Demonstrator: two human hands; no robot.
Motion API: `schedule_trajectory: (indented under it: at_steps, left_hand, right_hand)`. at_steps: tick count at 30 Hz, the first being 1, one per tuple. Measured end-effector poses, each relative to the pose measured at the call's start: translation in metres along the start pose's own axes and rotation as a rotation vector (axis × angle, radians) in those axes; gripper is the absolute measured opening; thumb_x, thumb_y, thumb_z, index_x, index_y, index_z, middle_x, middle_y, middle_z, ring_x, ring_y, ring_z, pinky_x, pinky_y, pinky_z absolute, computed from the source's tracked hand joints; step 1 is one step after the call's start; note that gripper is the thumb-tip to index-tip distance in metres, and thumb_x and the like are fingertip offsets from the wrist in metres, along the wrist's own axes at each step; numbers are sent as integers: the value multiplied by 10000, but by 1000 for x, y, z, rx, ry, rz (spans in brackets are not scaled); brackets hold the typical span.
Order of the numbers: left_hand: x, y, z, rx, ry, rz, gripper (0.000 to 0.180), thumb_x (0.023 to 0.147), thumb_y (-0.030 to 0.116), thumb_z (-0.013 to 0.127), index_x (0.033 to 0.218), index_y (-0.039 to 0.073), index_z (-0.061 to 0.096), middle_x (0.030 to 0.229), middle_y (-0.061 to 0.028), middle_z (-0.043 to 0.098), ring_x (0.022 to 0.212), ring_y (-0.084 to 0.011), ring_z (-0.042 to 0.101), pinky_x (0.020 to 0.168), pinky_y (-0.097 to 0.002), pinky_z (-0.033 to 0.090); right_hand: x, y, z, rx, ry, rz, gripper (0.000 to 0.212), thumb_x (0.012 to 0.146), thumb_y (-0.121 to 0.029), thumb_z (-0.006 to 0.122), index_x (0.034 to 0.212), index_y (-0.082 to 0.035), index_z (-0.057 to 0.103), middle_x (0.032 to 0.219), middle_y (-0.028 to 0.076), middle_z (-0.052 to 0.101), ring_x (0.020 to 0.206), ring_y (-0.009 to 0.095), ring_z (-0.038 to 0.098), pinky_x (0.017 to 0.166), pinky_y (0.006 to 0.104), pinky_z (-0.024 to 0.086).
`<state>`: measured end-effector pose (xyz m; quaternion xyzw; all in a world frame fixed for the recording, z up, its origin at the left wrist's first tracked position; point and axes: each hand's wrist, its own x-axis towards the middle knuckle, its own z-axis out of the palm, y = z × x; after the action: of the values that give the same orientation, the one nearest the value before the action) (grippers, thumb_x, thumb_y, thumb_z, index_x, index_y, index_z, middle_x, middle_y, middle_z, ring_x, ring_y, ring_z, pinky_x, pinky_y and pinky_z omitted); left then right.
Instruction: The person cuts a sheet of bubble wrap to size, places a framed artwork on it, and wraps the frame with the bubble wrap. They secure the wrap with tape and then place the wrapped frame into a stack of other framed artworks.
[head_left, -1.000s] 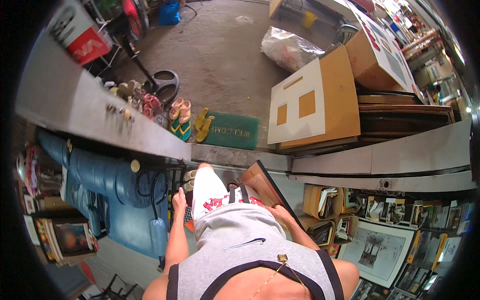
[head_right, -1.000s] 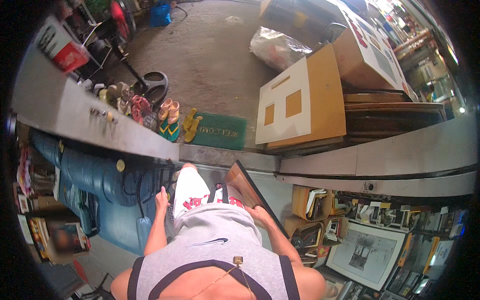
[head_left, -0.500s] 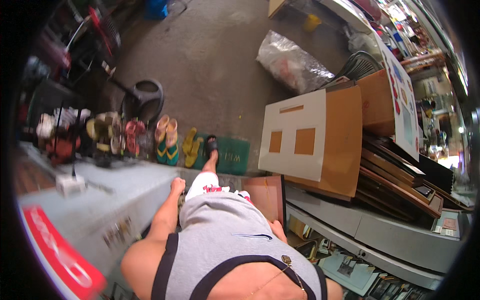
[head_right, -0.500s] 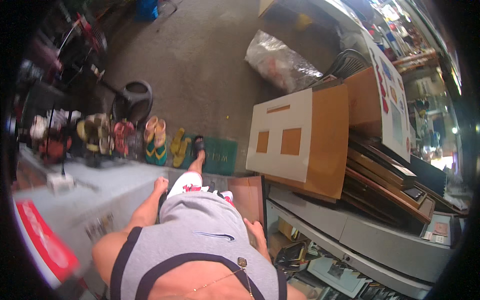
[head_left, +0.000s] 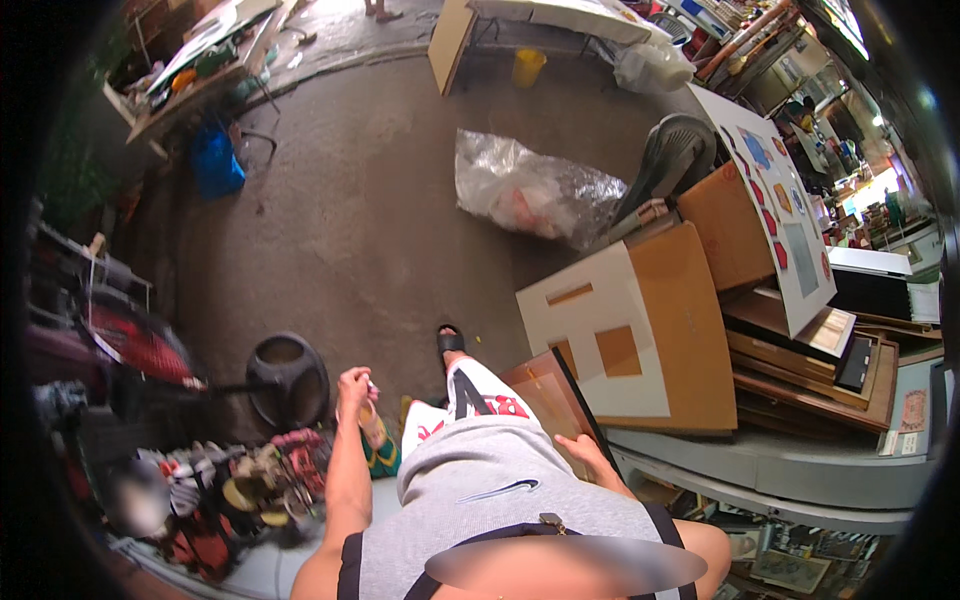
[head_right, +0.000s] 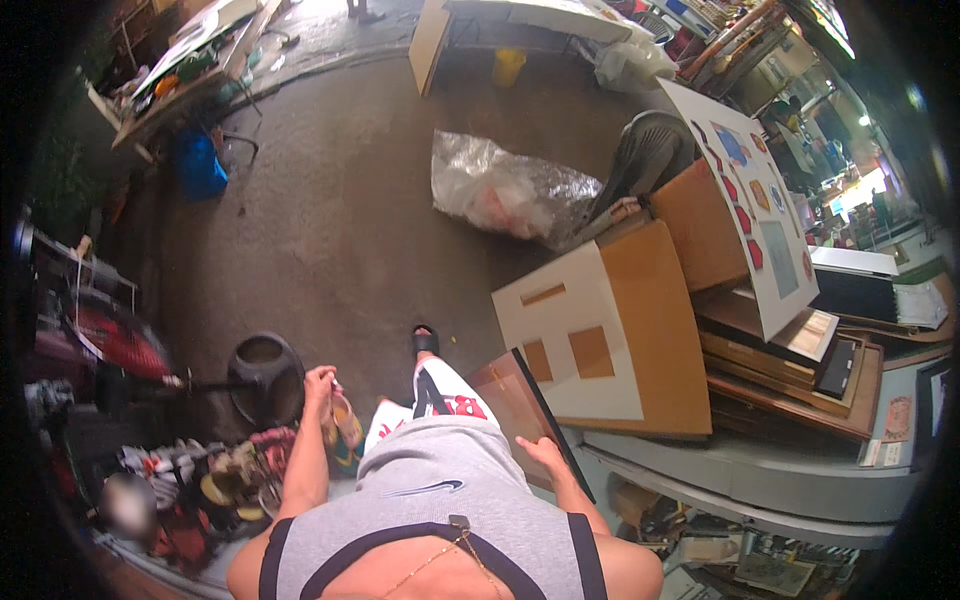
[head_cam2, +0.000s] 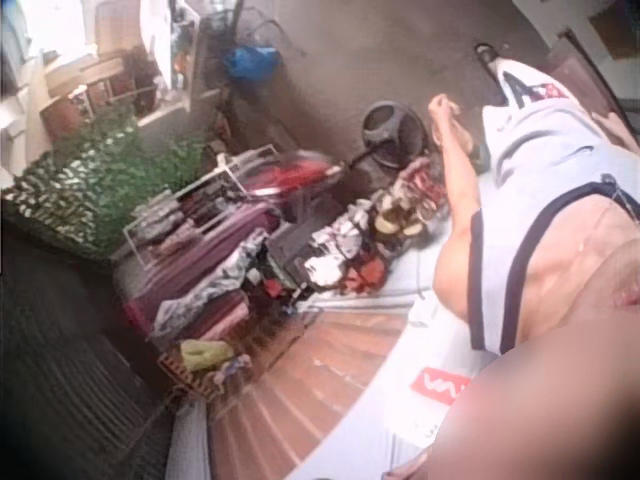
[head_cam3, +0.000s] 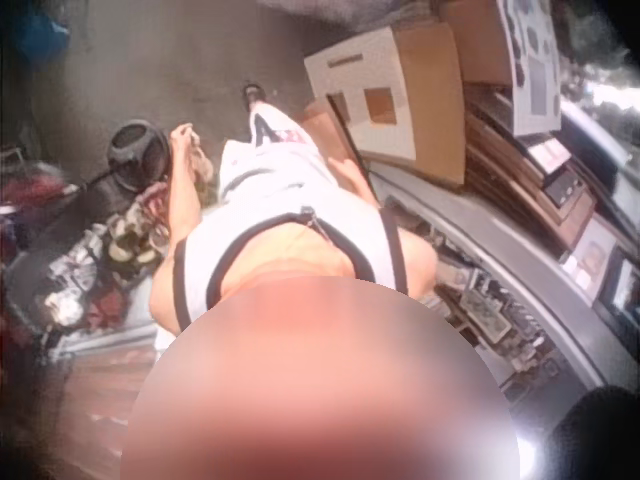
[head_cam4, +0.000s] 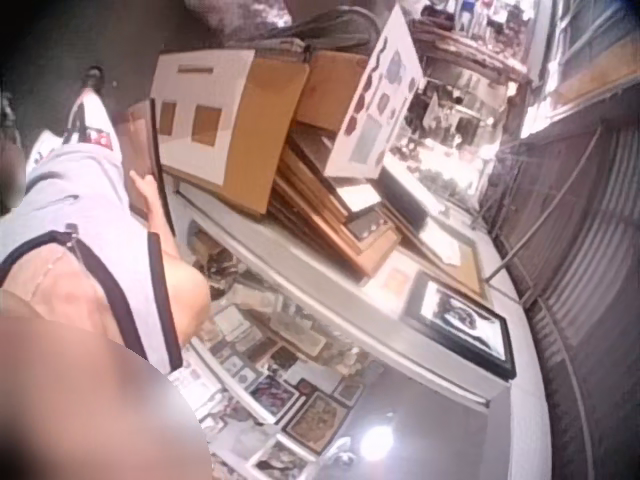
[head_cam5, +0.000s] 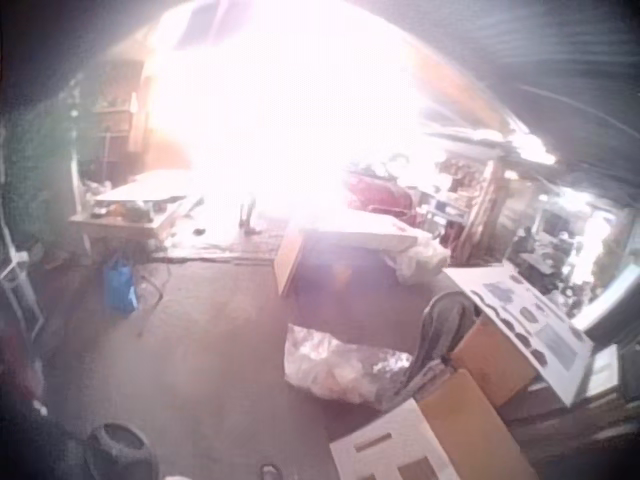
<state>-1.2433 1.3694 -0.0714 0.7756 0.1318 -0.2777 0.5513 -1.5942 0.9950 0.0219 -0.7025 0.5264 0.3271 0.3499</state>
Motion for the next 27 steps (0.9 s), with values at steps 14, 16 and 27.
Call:
schedule_trajectory:
  at_steps: [14,16,27]
  left_hand:
    - [212,86,-69,-111,165,-376,202,870,37,442,990,-65,569,590,-72,477,428,-174,504,442,-394,551]
    - [245,107,-71,-8,173,-401,167,862,38,496,914,-78,604,637,-154,584,495,-232,603,453,-417,561]
    - [530,330,-96,184,-10,-204,327,884,187,579,630,-17,584,517,-107,572,418,-190,578,399,-337,488]
  right_hand:
    - [140,-385,-72,159,-127,-91,691,809,-522,559,1047,125,602,1076,319,595,1066,367,587,866,419,466]
    - [155,-428,-81,215,-139,-18,692,815,-509,560,1094,124,579,1114,318,581,1094,365,572,882,409,459]
    - [229,-623,-114,240,-41,20,624,754,-580,624,1001,-8,659,1031,194,652,1013,285,613,833,385,473]
